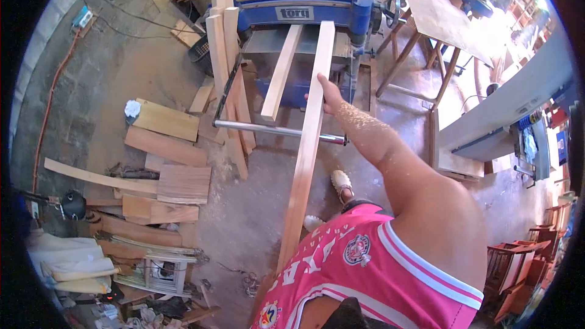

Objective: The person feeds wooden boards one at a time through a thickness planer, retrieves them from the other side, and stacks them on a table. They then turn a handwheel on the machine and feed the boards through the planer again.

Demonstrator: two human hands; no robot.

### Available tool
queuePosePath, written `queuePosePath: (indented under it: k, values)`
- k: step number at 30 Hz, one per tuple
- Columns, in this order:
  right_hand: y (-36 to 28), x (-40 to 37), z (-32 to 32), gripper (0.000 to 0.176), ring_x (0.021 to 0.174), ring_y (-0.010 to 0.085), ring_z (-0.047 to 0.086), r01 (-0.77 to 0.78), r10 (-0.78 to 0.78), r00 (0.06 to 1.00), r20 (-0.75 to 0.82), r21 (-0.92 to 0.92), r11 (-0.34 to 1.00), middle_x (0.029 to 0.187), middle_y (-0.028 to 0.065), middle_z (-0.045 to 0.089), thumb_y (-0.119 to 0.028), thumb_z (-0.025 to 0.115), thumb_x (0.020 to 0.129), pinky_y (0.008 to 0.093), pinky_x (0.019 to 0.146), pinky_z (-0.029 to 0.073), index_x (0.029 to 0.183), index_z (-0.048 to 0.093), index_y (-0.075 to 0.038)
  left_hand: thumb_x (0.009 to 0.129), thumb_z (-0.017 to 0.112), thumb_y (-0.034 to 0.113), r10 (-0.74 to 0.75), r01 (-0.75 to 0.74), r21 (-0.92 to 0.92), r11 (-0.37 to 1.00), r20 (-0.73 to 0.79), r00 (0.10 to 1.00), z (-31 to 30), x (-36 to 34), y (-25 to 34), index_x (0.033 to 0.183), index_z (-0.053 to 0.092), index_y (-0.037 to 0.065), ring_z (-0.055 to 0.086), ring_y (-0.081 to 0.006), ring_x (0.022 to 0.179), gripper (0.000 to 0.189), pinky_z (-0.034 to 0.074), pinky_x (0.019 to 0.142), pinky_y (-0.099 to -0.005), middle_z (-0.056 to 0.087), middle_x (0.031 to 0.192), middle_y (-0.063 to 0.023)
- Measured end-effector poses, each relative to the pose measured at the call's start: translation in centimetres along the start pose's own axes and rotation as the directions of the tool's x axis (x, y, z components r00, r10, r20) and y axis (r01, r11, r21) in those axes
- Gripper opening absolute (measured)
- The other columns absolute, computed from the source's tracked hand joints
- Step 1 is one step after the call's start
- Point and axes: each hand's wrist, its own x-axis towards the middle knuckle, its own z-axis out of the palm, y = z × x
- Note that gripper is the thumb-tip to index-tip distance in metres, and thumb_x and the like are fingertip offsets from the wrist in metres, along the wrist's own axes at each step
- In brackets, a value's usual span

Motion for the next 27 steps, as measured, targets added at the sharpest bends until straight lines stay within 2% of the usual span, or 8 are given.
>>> queuePosePath:
  k: [6, 10, 12, 13, 15, 18, 19, 27]
  values:
    - [6.7, 8.5, -3.9, 0.053, 0.086, 0.0261, 0.065, -0.056, 0.041, 0.972, -0.230, -0.059, 0.997, 0.096, 0.0143, 0.067, -0.042, 0.065, 0.087, 0.0396, 0.077, 0.051, 0.108, 0.059, 0.006, 0.096, 0.049, 0.042, -0.391, 0.393, 0.037, 0.919, -0.059, 0.919, 0.0, -3.1, -0.8, 0.129, 0.053, -0.001, 0.058, -0.0246, 0.108, 0.055, 0.043, 0.095, -0.0377, 0.062, 0.119, -0.0158]
    - [7.2, 9.3, -3.2, 0.053, 0.086, 0.0250, 0.065, -0.134, 0.125, 0.985, -0.115, -0.073, 0.988, 0.098, 0.0145, 0.066, -0.041, 0.066, 0.086, 0.0389, 0.075, 0.052, 0.110, 0.058, 0.006, 0.096, 0.049, 0.042, -0.550, 0.555, 0.056, 0.830, -0.085, 0.831, 0.3, -2.2, -0.4, 0.128, 0.054, -0.002, 0.058, -0.0244, 0.107, 0.055, 0.043, 0.095, -0.0374, 0.063, 0.119, -0.0157]
    - [7.7, 7.4, -1.9, 0.055, 0.089, 0.0247, 0.065, -0.117, 0.111, 0.990, -0.090, -0.068, 0.991, 0.102, 0.0148, 0.065, -0.040, 0.067, 0.086, 0.0387, 0.077, 0.052, 0.114, 0.055, 0.006, 0.096, 0.048, 0.044, -0.724, 0.726, -0.007, 0.688, -0.083, 0.685, 0.0, -0.1, -1.9, 0.121, 0.059, -0.006, 0.059, -0.0251, 0.106, 0.057, 0.043, 0.094, -0.0376, 0.065, 0.114, -0.0191]
    - [8.1, 6.9, -1.6, 0.056, 0.089, 0.0246, 0.065, -0.135, 0.128, 0.987, -0.099, -0.067, 0.989, 0.102, 0.0151, 0.065, -0.040, 0.067, 0.087, 0.0386, 0.077, 0.052, 0.115, 0.053, 0.006, 0.096, 0.048, 0.044, -0.722, 0.725, -0.002, 0.689, -0.085, 0.687, 0.2, 0.8, -1.0, 0.121, 0.059, -0.006, 0.059, -0.0251, 0.106, 0.057, 0.043, 0.094, -0.0376, 0.065, 0.114, -0.0191]
    - [8.7, 5.7, -1.3, 0.058, 0.089, 0.0237, 0.065, -0.185, 0.173, 0.977, -0.122, -0.092, 0.978, 0.103, 0.0155, 0.064, -0.041, 0.068, 0.086, 0.0382, 0.078, 0.052, 0.117, 0.051, 0.006, 0.093, 0.051, 0.050, -0.472, 0.468, -0.073, 0.881, -0.208, 0.857, 0.9, 3.1, 1.4, 0.115, 0.061, -0.009, 0.062, -0.0259, 0.101, 0.064, 0.045, 0.090, -0.0381, 0.067, 0.106, -0.0221]
    - [9.2, 4.5, -1.0, 0.059, 0.087, 0.0229, 0.064, -0.194, 0.181, 0.976, -0.125, -0.109, 0.975, 0.102, 0.0151, 0.064, -0.042, 0.068, 0.086, 0.0385, 0.078, 0.053, 0.117, 0.050, 0.005, 0.091, 0.052, 0.053, -0.648, 0.660, 0.005, 0.751, -0.180, 0.740, 0.6, 6.7, 3.3, 0.114, 0.061, -0.011, 0.063, -0.0261, 0.096, 0.069, 0.047, 0.087, -0.0383, 0.067, 0.101, -0.0219]
    - [9.3, 4.3, -1.0, 0.062, 0.089, 0.0240, 0.065, -0.213, 0.205, 0.975, -0.090, -0.088, 0.973, 0.104, 0.0160, 0.064, -0.042, 0.069, 0.085, 0.0381, 0.079, 0.052, 0.119, 0.049, 0.006, 0.091, 0.052, 0.055, -0.556, 0.559, -0.034, 0.828, -0.167, 0.814, 0.6, 7.4, 2.9, 0.111, 0.062, -0.011, 0.063, -0.0251, 0.096, 0.070, 0.047, 0.085, -0.0372, 0.068, 0.099, -0.0222]
    - [10.5, 4.8, -0.3, 0.066, 0.092, 0.0265, 0.064, -0.178, 0.113, 0.954, -0.279, -0.218, 0.960, 0.102, 0.0171, 0.065, -0.049, 0.065, 0.086, 0.0392, 0.081, 0.050, 0.116, 0.055, 0.009, 0.089, 0.055, 0.056, -0.420, 0.414, -0.106, 0.904, -0.033, 0.907, -0.7, 11.4, -1.4, 0.100, 0.066, -0.008, 0.065, -0.0269, 0.081, 0.067, 0.049, 0.074, -0.0416, 0.068, 0.083, -0.0208]
